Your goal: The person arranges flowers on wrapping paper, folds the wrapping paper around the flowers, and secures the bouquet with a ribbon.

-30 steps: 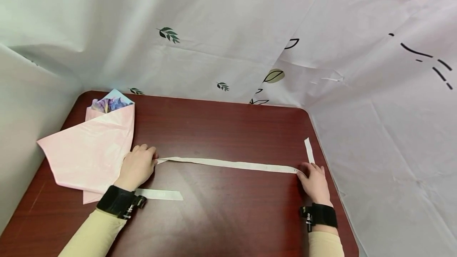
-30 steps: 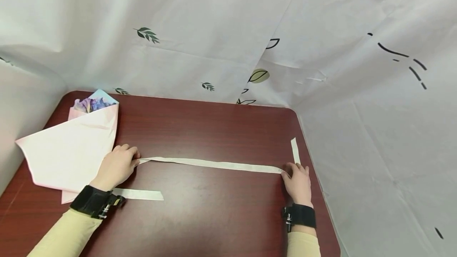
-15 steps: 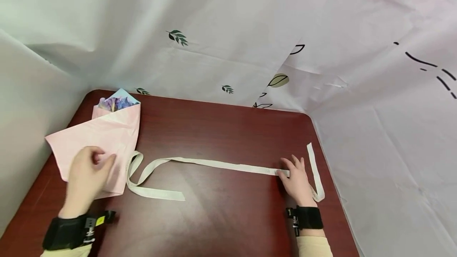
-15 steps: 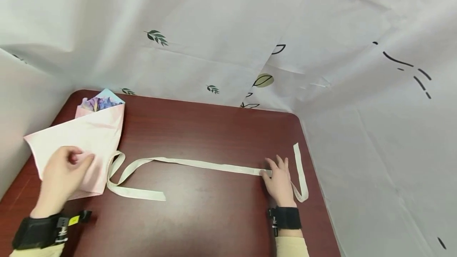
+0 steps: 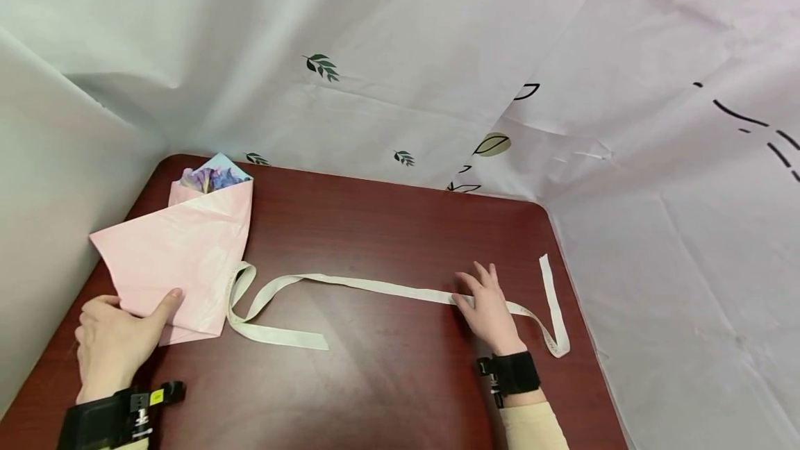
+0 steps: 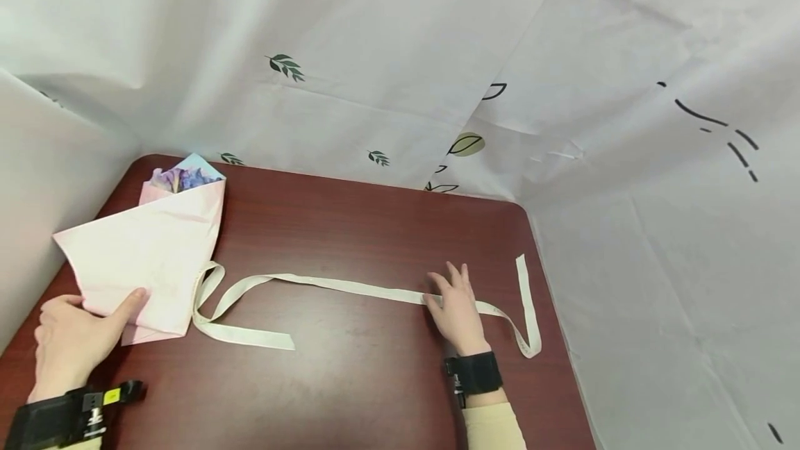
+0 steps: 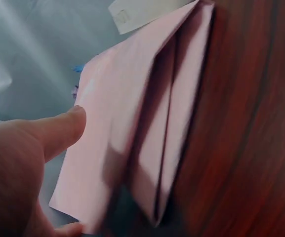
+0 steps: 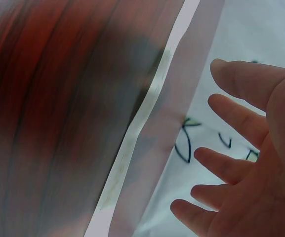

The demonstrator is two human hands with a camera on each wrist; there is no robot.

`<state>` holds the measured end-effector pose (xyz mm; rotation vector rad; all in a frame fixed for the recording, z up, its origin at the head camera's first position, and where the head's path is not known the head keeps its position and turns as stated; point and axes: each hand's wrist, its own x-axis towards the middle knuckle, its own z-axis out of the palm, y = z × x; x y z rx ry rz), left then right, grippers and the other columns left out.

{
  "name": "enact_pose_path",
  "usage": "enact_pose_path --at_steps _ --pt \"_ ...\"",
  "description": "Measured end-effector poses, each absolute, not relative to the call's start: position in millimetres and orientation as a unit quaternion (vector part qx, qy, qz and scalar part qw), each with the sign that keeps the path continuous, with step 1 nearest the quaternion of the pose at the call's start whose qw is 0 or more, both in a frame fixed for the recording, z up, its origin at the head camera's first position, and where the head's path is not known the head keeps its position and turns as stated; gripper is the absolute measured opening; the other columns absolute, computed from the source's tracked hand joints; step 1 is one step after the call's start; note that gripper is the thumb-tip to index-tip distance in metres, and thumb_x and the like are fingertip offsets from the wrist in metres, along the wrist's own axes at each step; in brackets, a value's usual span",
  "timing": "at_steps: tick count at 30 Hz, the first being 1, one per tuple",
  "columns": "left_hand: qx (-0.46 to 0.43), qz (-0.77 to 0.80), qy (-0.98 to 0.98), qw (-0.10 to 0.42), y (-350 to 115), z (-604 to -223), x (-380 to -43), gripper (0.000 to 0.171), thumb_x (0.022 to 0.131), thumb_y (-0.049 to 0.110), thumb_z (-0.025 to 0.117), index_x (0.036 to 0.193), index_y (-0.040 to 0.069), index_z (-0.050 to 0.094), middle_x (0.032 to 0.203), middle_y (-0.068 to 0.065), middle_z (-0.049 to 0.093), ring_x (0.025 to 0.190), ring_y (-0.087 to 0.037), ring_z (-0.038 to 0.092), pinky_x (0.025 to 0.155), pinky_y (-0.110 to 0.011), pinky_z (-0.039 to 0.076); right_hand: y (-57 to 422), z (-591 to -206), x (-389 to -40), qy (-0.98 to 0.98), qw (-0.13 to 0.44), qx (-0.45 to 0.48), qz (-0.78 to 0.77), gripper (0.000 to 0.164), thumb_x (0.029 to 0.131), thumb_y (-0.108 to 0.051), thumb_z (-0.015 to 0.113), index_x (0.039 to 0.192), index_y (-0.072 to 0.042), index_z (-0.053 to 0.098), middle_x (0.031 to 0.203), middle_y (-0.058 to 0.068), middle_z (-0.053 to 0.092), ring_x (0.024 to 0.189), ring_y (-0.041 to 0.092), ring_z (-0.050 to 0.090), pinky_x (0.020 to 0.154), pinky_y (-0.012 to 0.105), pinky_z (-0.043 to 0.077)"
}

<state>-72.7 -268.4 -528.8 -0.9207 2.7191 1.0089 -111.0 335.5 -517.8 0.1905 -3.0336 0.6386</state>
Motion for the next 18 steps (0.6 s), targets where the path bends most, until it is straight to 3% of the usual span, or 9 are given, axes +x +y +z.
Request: enact_pose_path --at_steps 4,7,12,18 --pt "-0.317 0.339 0.885 0.035 -264.1 -531.0 -71.5 0.127 0.087 0.074 0.071 0.155 -0.011 0.006 0.127 -0.049 0.03 0.127 -0.071 0.028 0.096 -0.076 0.025 327.3 -518.2 -112.9 -0.975 0.017 0.073 0.209 0.046 0.099 -0.023 0.079 0.142 -0.009 0.068 0.164 0.03 0.04 0.157 0.056 0.019 0.121 0.07 0.025" --pt "-0.324 0.334 0.884 0.043 -266.8 -529.7 -70.2 0.129 0.088 0.075 0.069 0.155 -0.014 0.005 0.126 -0.052 0.029 0.126 -0.072 0.027 0.095 -0.077 0.023 325.4 -518.6 -112.8 -0.975 0.014 0.074 0.209 0.046 0.099 -0.022 0.079 0.142 -0.01 0.069 0.164 0.029 0.041 0.157 0.055 0.02 0.121 0.07 0.026" --pt "-0.312 0.305 0.895 0.092 -276.0 -528.4 -71.0 0.126 0.089 0.081 0.063 0.144 -0.027 0.027 0.127 -0.053 0.034 0.121 -0.071 0.031 0.09 -0.077 0.029 327.3 -520.6 -110.1 -0.977 0.01 0.07 0.2 0.043 0.1 -0.022 0.079 0.14 -0.009 0.07 0.163 0.03 0.042 0.156 0.056 0.022 0.12 0.071 0.027" --pt "-0.287 0.274 0.913 0.096 -276.1 -532.0 -74.3 0.119 0.081 0.085 0.069 0.117 -0.026 0.048 0.112 -0.047 0.042 0.105 -0.066 0.039 0.08 -0.074 0.034 327.8 -524.8 -108.0 -0.977 0.001 0.066 0.201 0.043 0.1 -0.022 0.078 0.14 -0.01 0.07 0.162 0.03 0.042 0.157 0.056 0.022 0.119 0.072 0.028"
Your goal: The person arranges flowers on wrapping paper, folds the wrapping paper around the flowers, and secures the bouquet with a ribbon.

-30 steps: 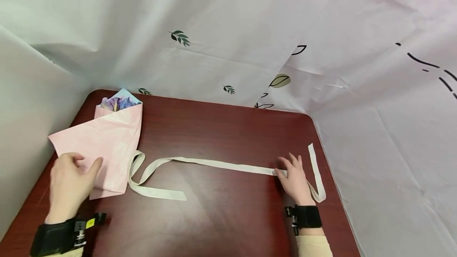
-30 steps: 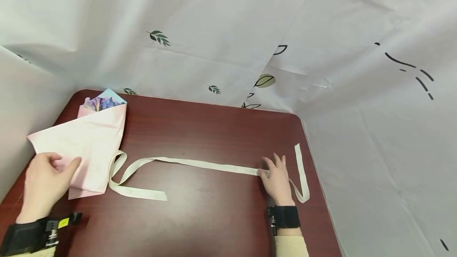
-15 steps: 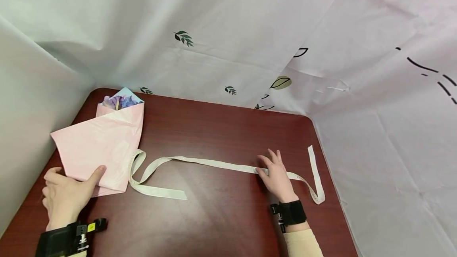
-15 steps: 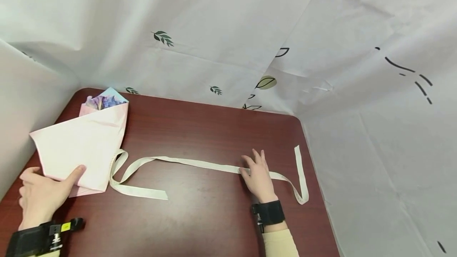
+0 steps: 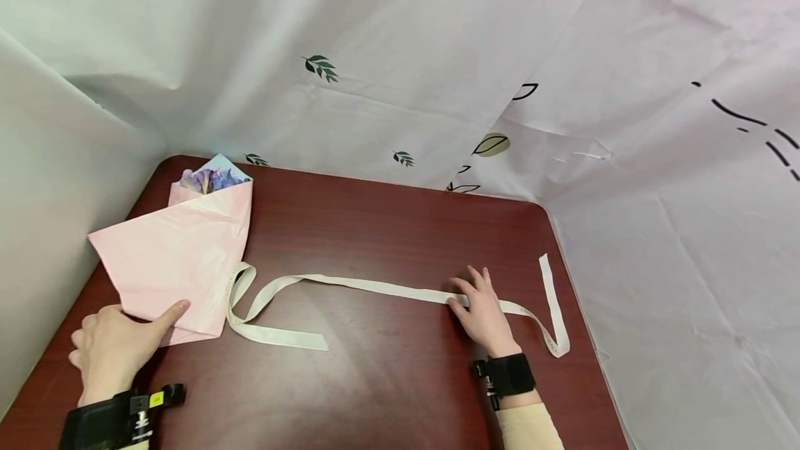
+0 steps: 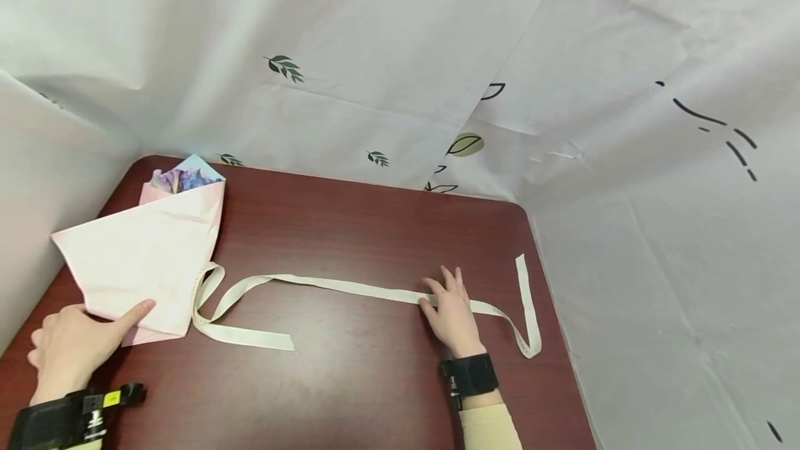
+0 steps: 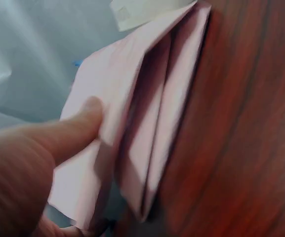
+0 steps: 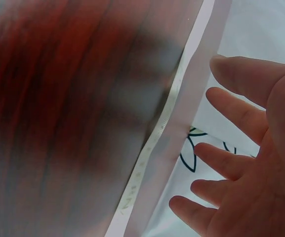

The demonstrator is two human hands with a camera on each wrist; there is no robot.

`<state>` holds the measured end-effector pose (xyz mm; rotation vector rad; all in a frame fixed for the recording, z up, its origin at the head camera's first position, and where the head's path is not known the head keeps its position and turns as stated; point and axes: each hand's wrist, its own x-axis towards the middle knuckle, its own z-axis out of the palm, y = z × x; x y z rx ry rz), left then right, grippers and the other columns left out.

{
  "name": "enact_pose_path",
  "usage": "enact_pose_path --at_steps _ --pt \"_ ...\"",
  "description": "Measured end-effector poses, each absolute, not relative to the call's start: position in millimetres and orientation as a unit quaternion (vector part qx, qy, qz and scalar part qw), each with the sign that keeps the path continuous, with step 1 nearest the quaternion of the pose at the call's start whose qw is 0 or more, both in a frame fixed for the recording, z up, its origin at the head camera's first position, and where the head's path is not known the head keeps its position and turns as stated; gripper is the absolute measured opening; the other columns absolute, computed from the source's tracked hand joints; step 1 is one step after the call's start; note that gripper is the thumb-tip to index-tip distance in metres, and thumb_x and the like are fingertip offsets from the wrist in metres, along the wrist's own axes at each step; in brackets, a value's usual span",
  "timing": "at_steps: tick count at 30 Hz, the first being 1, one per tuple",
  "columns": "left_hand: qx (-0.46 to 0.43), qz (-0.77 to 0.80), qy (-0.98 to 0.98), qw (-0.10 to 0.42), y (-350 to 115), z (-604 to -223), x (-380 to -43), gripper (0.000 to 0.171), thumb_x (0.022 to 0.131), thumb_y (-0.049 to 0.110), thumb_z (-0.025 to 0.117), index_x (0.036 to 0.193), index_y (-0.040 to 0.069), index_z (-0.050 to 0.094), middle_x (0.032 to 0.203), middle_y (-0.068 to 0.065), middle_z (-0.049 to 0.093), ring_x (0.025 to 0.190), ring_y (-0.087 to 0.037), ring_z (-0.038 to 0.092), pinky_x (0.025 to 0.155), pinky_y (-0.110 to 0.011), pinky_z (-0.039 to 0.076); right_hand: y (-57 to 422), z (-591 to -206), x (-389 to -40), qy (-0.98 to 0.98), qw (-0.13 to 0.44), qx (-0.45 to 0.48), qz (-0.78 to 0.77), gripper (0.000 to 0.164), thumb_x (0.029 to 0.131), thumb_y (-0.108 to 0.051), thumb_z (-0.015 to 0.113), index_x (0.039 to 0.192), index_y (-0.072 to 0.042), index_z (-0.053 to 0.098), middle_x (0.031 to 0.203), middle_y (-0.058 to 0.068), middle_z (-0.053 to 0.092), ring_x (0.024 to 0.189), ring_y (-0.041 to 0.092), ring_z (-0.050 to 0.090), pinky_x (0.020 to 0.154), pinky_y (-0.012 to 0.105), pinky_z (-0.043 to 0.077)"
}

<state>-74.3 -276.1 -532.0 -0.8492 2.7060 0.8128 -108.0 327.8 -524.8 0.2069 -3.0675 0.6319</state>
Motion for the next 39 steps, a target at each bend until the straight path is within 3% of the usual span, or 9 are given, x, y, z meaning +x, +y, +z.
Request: enact_pose_path --at_steps 3,12,19,34,39 --pt "-0.283 0.271 0.916 0.087 -273.4 -534.9 -74.3 0.117 0.079 0.082 0.074 0.117 -0.026 0.049 0.114 -0.048 0.041 0.108 -0.068 0.038 0.082 -0.077 0.034 327.0 -526.7 -106.8 -0.977 -0.006 0.07 0.201 0.043 0.101 -0.023 0.077 0.141 -0.01 0.069 0.163 0.031 0.04 0.157 0.056 0.02 0.119 0.073 0.027" --pt "-0.31 0.306 0.898 0.058 -266.0 -536.1 -74.7 0.112 0.082 0.061 0.085 0.139 -0.024 0.039 0.128 -0.048 0.042 0.122 -0.069 0.037 0.093 -0.078 0.034 327.9 -528.5 -105.7 -0.976 -0.005 0.066 0.207 0.043 0.101 -0.023 0.077 0.142 -0.011 0.069 0.165 0.029 0.039 0.158 0.054 0.019 0.119 0.073 0.027" --pt "-0.336 0.352 0.871 0.059 -260.4 -533.7 -75.5 0.115 0.084 0.052 0.087 0.156 -0.01 0.021 0.127 -0.045 0.046 0.114 -0.066 0.051 0.075 -0.068 0.046 326.2 -528.8 -106.6 -0.975 -0.009 0.069 0.211 0.043 0.102 -0.023 0.077 0.142 -0.01 0.069 0.165 0.029 0.038 0.158 0.053 0.019 0.119 0.073 0.027" --pt "-0.335 0.38 0.862 0.007 -246.9 -528.5 -77.6 0.114 0.085 0.031 0.089 0.16 0.001 0.009 0.128 -0.05 0.046 0.113 -0.069 0.05 0.077 -0.073 0.043 335.8 -523.0 -106.6 -0.974 -0.004 0.065 0.217 0.043 0.102 -0.022 0.077 0.143 -0.009 0.068 0.166 0.03 0.037 0.157 0.052 0.023 0.117 0.069 0.034" --pt "-0.326 0.381 0.865 0.008 -250.6 -528.8 -79.0 0.115 0.084 0.029 0.09 0.161 -0.001 0.009 0.129 -0.051 0.046 0.114 -0.069 0.05 0.079 -0.073 0.042 333.6 -522.9 -107.4 -0.975 -0.014 0.062 0.214 0.044 0.102 -0.021 0.077 0.143 -0.01 0.068 0.166 0.029 0.037 0.157 0.051 0.024 0.115 0.07 0.037"
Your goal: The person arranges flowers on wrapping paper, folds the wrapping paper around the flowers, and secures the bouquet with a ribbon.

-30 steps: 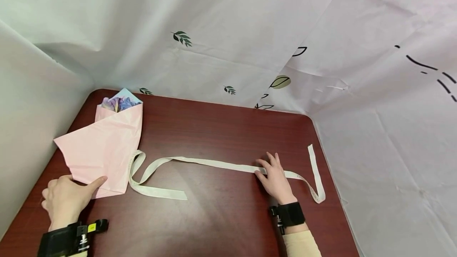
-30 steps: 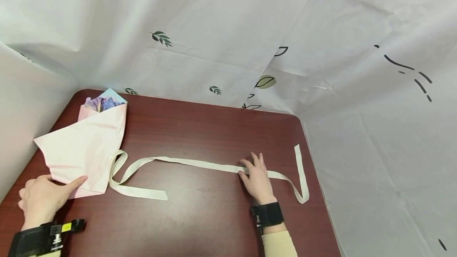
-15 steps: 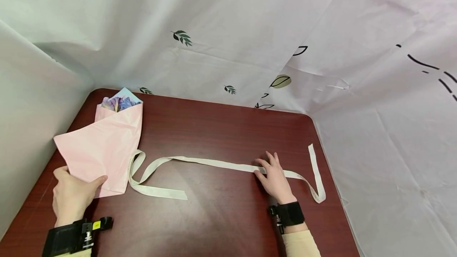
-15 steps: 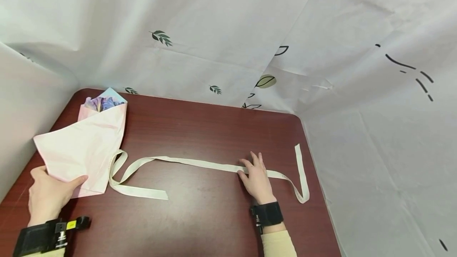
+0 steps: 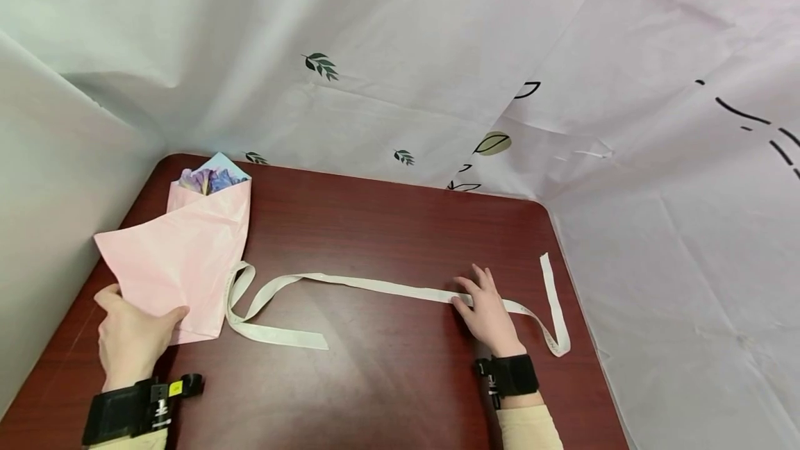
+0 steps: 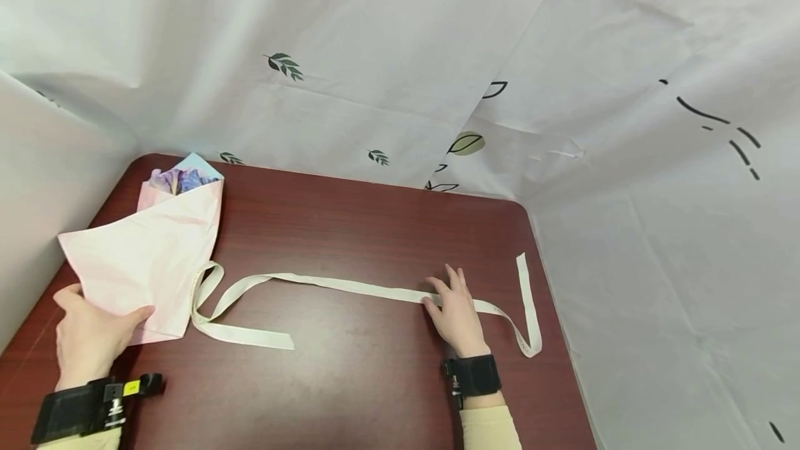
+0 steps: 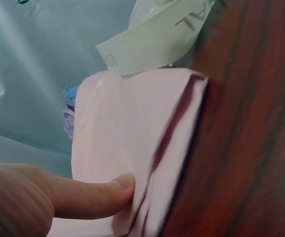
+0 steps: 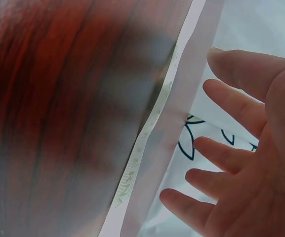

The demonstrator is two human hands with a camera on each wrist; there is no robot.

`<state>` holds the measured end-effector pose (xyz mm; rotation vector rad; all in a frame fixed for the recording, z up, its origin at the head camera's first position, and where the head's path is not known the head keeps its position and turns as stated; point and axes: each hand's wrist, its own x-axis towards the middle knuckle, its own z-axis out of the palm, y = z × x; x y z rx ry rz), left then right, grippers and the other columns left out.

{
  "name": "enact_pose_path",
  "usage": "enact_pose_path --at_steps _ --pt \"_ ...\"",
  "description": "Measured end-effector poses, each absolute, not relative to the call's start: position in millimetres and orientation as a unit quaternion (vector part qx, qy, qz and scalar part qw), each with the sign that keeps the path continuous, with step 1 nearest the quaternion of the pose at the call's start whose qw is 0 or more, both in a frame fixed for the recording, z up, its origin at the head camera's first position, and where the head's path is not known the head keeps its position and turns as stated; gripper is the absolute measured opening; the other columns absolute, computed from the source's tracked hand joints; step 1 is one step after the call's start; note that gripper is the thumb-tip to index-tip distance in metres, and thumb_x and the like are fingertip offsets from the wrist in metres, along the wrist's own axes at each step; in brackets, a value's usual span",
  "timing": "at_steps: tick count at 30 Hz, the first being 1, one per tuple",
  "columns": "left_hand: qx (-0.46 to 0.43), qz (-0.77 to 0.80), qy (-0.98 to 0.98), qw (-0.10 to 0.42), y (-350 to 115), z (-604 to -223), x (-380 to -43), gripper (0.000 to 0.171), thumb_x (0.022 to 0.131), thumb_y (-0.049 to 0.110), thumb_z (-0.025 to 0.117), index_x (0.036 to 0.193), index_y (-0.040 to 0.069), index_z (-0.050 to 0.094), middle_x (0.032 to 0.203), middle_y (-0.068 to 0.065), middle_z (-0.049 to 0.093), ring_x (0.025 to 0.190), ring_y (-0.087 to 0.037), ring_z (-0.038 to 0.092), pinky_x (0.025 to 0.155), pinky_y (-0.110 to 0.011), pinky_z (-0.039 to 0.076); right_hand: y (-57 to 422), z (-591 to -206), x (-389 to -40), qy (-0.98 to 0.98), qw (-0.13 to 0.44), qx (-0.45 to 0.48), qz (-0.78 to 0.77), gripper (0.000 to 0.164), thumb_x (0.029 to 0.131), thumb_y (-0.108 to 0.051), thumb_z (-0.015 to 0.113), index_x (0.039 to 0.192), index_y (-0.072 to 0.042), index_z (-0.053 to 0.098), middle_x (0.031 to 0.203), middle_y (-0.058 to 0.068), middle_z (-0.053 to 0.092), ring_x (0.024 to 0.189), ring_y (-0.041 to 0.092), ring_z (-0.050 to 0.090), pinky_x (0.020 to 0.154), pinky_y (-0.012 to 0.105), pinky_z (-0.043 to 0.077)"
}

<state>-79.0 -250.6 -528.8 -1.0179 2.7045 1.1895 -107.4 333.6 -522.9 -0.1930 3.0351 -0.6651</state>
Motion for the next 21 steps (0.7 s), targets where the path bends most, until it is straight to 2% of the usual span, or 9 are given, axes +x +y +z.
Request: enact_pose_path --at_steps 5,8,11,13,16,19,21 --pt "-0.331 0.406 0.852 0.008 -253.5 -529.2 -82.5 0.115 0.085 0.025 0.089 0.162 -0.002 0.008 0.14 -0.051 0.041 0.124 -0.068 0.045 0.089 -0.073 0.041 331.6 -525.2 -105.6 0.976 0.042 -0.064 -0.203 0.045 0.101 -0.023 0.077 0.143 -0.011 0.068 0.166 0.028 0.037 0.157 0.051 0.026 0.115 0.069 0.037" --pt "-0.344 0.433 0.833 0.007 -255.4 -529.5 -83.0 0.111 0.087 0.024 0.087 0.164 -0.002 0.012 0.139 -0.045 0.044 0.117 -0.059 0.051 0.079 -0.056 0.05 330.9 -525.9 -105.2 0.976 0.054 -0.066 -0.2 0.044 0.102 -0.024 0.076 0.143 -0.011 0.068 0.166 0.029 0.036 0.157 0.051 0.026 0.117 0.068 0.035" --pt "-0.34 0.467 0.816 0.018 -258.8 -527.9 -82.9 0.095 0.095 0.026 0.079 0.165 -0.006 0.023 0.118 -0.028 0.056 0.09 -0.035 0.058 0.059 -0.036 0.049 330.2 -525.4 -105.7 0.975 0.055 -0.064 -0.205 0.043 0.103 -0.025 0.075 0.143 -0.012 0.069 0.167 0.028 0.035 0.157 0.05 0.026 0.118 0.067 0.035" --pt "-0.334 0.499 0.798 0.039 -261.8 -527.2 -81.5 0.077 0.099 0.031 0.072 0.157 -0.005 0.037 0.094 -0.014 0.057 0.064 -0.021 0.051 0.044 -0.032 0.043 330.3 -524.5 -106.1 0.974 0.051 -0.064 -0.211 0.042 0.103 -0.024 0.075 0.143 -0.011 0.069 0.167 0.028 0.035 0.157 0.05 0.026 0.117 0.068 0.035" --pt "-0.319 0.557 0.764 0.071 -266.7 -527.8 -77.9 0.054 0.104 0.038 0.065 0.134 -0.003 0.048 0.069 0.002 0.047 0.042 -0.012 0.036 0.035 -0.034 0.037 329.9 -523.1 -107.4 0.973 0.045 -0.065 -0.216 0.043 0.102 -0.023 0.076 0.143 -0.011 0.068 0.167 0.027 0.035 0.157 0.049 0.027 0.116 0.068 0.037" --pt "-0.3 0.643 0.701 0.076 -270.6 -532.2 -76.2 0.035 0.106 0.035 0.067 0.112 0.006 0.049 0.067 0.01 0.042 0.043 -0.008 0.033 0.036 -0.029 0.034 329.6 -522.3 -108.1 0.973 0.044 -0.068 -0.218 0.043 0.102 -0.023 0.076 0.143 -0.011 0.068 0.167 0.026 0.036 0.156 0.048 0.029 0.115 0.067 0.039" --pt "-0.268 0.716 0.64 0.077 -273.1 -536.8 -77.7 0.021 0.108 0.028 0.065 0.104 0.012 0.052 0.071 0.014 0.045 0.051 -0.003 0.041 0.042 -0.024 0.039 329.2 -522.2 -107.8 0.973 0.045 -0.069 -0.215 0.042 0.103 -0.023 0.076 0.142 -0.011 0.069 0.167 0.026 0.037 0.155 0.047 0.034 0.113 0.066 0.042"
